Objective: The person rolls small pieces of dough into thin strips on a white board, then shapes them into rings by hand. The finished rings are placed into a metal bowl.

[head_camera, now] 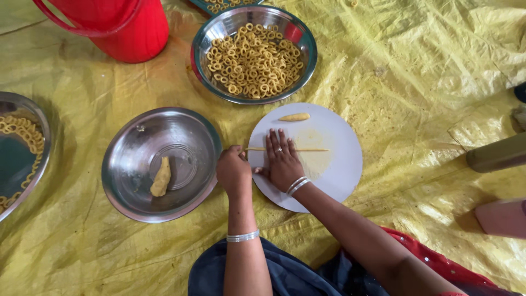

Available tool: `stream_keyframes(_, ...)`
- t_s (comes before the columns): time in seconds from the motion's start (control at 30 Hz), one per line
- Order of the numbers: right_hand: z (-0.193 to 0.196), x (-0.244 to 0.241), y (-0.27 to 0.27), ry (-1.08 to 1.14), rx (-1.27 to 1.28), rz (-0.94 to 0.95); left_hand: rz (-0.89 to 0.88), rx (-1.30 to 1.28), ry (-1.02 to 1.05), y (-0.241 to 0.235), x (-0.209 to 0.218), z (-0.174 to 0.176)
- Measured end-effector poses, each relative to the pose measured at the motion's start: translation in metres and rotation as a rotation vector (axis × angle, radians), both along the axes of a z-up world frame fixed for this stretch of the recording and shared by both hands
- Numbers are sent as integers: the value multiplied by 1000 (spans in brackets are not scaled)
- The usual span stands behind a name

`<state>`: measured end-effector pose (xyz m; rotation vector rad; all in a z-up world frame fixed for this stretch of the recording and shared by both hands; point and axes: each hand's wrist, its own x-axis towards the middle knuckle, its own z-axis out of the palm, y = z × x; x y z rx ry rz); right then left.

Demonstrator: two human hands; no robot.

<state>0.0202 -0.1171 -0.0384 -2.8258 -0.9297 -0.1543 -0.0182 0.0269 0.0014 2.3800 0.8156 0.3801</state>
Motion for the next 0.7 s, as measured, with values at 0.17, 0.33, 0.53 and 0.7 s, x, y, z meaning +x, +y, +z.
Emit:
stream_keyframes(0.17,7,-56,-10,46,-61,18,4,-96,64,4,-1,1)
stream_keyframes(0.33,6,-67,-6,168,-141,-30,-28,-95,167,3,1,-3)
stream_keyframes(0.53,5,11,9,35,-28,-39,5,-132,192,2,0,4)
stream_keyframes(0.7,11,-39,-5,139,-176,-20,-26,-157,311,1,3,5)
